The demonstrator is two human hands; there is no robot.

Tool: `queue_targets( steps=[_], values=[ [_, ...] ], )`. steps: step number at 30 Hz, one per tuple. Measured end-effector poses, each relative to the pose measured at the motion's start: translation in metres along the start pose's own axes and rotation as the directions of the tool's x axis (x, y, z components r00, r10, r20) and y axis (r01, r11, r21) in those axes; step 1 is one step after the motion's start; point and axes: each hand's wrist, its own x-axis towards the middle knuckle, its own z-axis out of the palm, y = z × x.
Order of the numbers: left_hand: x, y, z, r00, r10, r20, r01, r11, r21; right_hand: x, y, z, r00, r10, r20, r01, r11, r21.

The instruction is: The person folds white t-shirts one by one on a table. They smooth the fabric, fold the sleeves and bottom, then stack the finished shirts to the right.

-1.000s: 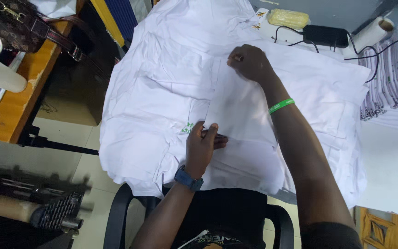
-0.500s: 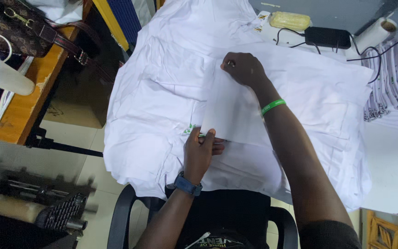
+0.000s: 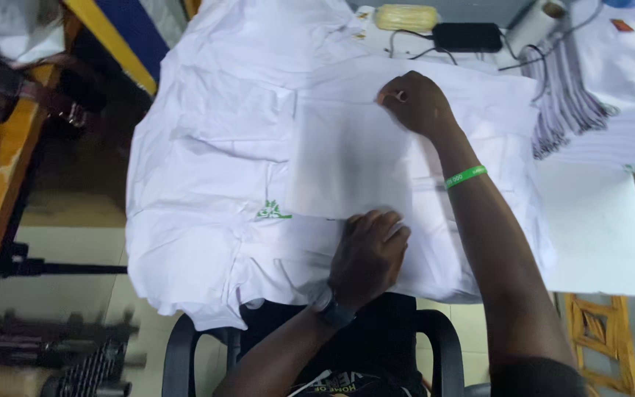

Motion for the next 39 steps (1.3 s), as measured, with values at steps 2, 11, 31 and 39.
queue_targets(
  steps=[2, 11, 31, 39],
  values=[
    [-0.001, -0.006, 0.026, 0.998, 0.039, 0.042, -0.039, 0.999, -0.018, 0.001, 0.033, 0.001, 0.999, 0.019, -0.044, -0.017, 0.999, 0.044],
    [-0.01, -0.018, 0.048, 0.994, 0.02, 0.106, -0.033, 0.992, 0.12, -0.002, 0.034, -0.016, 0.965, 0.182, 0.188, -0.227, 0.939, 0.258],
    [-0.001, -0.011, 0.064, 0.974, 0.092, 0.207, -0.106, 0.993, 0.054, -0.017, 0.034, -0.015, 0.924, 0.353, 0.148, -0.381, 0.811, 0.443],
    [0.021, 0.007, 0.019, 0.981, -0.104, 0.162, 0.068, 0.975, 0.209, -0.014, 0.058, 0.008, 0.899, 0.377, 0.222, -0.434, 0.704, 0.562]
  ],
)
